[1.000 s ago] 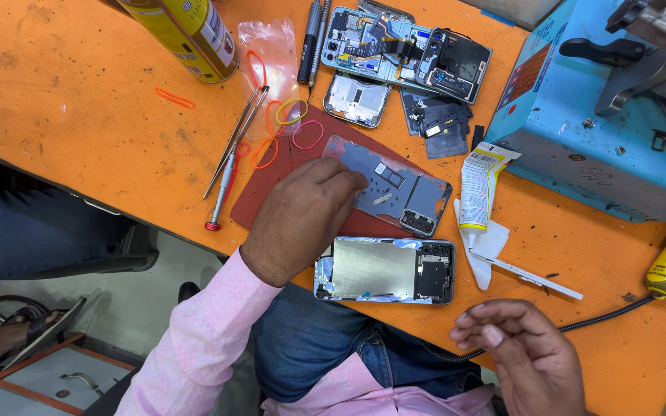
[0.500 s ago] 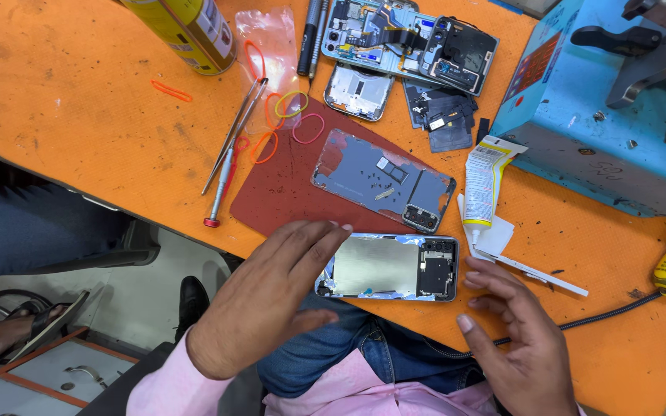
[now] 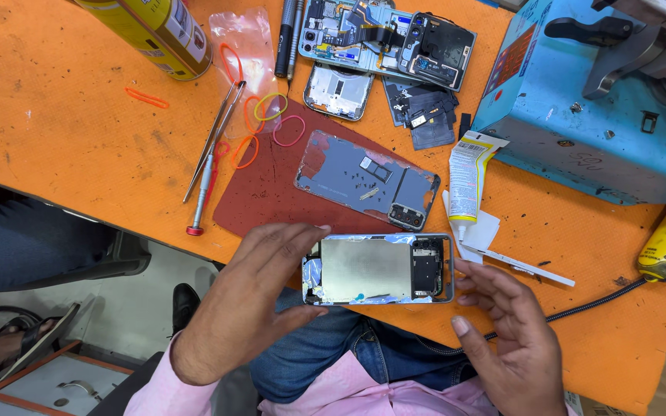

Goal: The person assembles internal components of a mobile phone by hand and using tools, including placing the motherboard and daughterboard into the frame and using a screwdriver and tweezers to secure parts.

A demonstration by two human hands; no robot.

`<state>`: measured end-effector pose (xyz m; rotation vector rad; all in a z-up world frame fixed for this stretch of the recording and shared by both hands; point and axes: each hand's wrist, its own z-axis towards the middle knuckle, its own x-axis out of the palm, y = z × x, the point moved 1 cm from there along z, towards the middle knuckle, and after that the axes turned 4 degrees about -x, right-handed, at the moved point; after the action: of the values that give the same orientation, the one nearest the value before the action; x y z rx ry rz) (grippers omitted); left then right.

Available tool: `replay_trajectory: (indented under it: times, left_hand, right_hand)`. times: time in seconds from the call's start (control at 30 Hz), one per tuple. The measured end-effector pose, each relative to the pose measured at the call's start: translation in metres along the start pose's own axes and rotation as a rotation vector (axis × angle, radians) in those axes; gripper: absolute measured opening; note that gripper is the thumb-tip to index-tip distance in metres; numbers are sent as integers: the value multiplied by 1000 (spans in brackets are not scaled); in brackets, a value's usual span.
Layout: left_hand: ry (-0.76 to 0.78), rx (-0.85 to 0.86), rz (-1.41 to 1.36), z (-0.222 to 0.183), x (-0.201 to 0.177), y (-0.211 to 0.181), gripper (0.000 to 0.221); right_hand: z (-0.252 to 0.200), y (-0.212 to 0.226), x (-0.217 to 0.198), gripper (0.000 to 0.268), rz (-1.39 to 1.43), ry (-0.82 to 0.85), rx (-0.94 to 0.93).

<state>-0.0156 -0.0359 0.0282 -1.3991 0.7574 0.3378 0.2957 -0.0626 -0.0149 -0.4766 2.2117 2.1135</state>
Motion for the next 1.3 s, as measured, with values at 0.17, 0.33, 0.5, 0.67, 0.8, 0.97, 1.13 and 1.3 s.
replay_trajectory:
  times: [0.17, 0.33, 0.5, 0.67, 0.8, 0.97, 1.13, 1.3]
  left_hand:
    - [-119, -23, -30, 2, -12, 4, 92]
    - [-340, -68, 67, 11, -19, 13, 92]
    - [-481, -44, 180, 27, -11, 28, 90]
    - [-499, -37, 218, 33, 0, 36, 90]
    - [-476, -42, 205, 32, 1, 41, 91]
    - [-468, -19, 219, 31, 0, 45, 89]
    - [-557, -53, 211, 16, -7, 35, 73]
    - [-713, -237, 272, -6, -18, 35, 45]
  right_hand:
    - [5, 9, -9, 60, 107, -74, -93]
    - [17, 22, -4, 64, -109, -60, -203]
    - [34, 40, 14, 81, -730, 98, -484]
    - [50, 42, 32, 82, -819, 207, -600]
    - [58, 42, 40, 83, -884, 251, -590]
    - [64, 43, 44, 84, -919, 280, -590]
    - [66, 43, 45, 85, -900, 297, -580]
    - [68, 42, 45, 83, -882, 267, -597]
